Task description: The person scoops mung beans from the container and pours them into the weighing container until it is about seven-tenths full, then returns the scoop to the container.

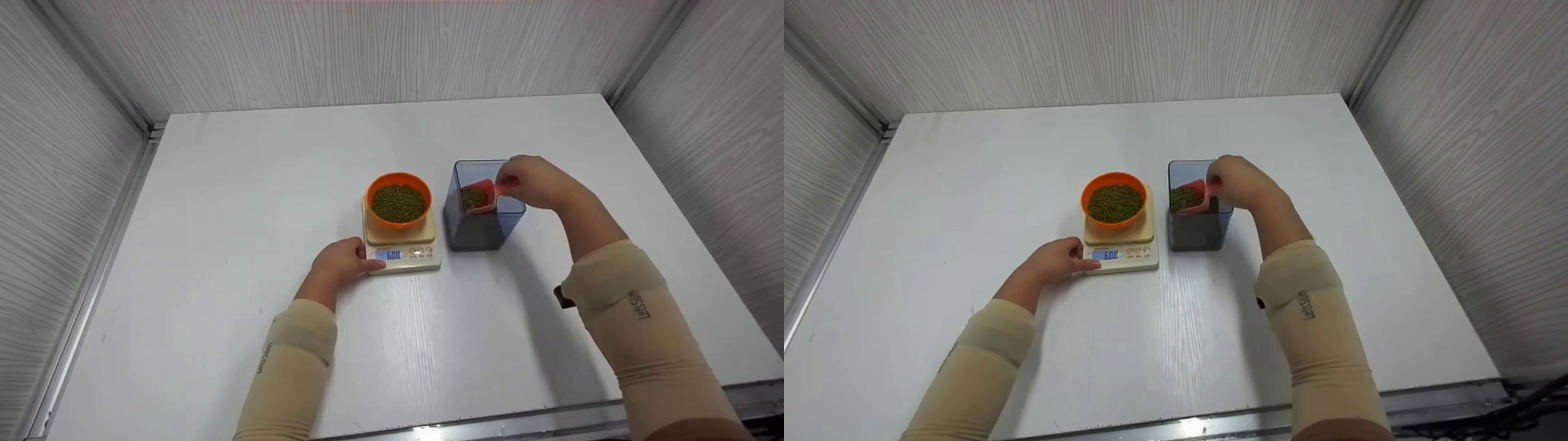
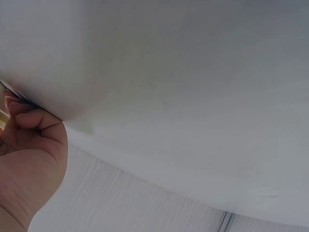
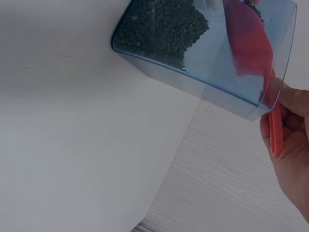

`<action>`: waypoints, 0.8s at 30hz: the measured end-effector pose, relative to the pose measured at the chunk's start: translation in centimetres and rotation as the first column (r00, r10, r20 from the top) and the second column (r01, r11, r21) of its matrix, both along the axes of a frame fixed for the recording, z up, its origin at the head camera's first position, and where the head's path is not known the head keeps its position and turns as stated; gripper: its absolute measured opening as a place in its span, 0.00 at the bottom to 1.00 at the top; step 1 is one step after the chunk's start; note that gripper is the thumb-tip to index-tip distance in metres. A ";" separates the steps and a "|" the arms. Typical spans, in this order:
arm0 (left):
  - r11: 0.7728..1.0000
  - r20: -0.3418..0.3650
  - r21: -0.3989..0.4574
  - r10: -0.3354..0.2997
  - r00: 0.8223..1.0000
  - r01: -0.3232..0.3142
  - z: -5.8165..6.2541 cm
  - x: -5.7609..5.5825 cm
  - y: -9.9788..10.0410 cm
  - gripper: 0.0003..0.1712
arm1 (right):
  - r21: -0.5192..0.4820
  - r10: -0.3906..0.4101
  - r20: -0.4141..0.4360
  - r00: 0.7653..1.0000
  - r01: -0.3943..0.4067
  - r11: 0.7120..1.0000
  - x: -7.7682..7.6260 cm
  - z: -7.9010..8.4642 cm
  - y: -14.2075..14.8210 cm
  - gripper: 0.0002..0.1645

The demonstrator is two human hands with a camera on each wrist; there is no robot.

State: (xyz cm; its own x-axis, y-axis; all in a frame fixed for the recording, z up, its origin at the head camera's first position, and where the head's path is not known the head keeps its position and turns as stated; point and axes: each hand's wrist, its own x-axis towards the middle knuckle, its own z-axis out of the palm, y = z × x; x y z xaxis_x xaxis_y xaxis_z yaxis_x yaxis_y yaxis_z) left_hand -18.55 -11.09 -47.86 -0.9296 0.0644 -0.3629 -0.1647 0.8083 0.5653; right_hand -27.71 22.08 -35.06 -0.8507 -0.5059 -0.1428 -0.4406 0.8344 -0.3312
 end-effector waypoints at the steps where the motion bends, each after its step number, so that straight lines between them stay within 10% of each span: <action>1: 1.000 0.001 0.001 0.000 1.000 0.000 0.0 0.0 0.0 0.27 | -0.009 -0.002 0.005 1.000 0.002 1.000 0.0 -0.1 0.2 0.09; 24: 1.000 -0.006 -0.021 -0.006 1.000 0.006 0.1 0.1 0.1 0.27 | -0.177 -0.046 0.035 0.998 0.051 0.983 0.6 -0.4 3.5 0.09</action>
State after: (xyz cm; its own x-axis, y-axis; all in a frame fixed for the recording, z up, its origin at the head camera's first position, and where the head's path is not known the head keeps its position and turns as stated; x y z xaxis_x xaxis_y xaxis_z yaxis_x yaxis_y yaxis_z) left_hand -18.44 -11.03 -47.73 -0.9315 0.0621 -0.3583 -0.1564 0.8210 0.5490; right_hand -27.09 25.54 -35.47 -0.8714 -0.4839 -0.0805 -0.3886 0.7811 -0.4887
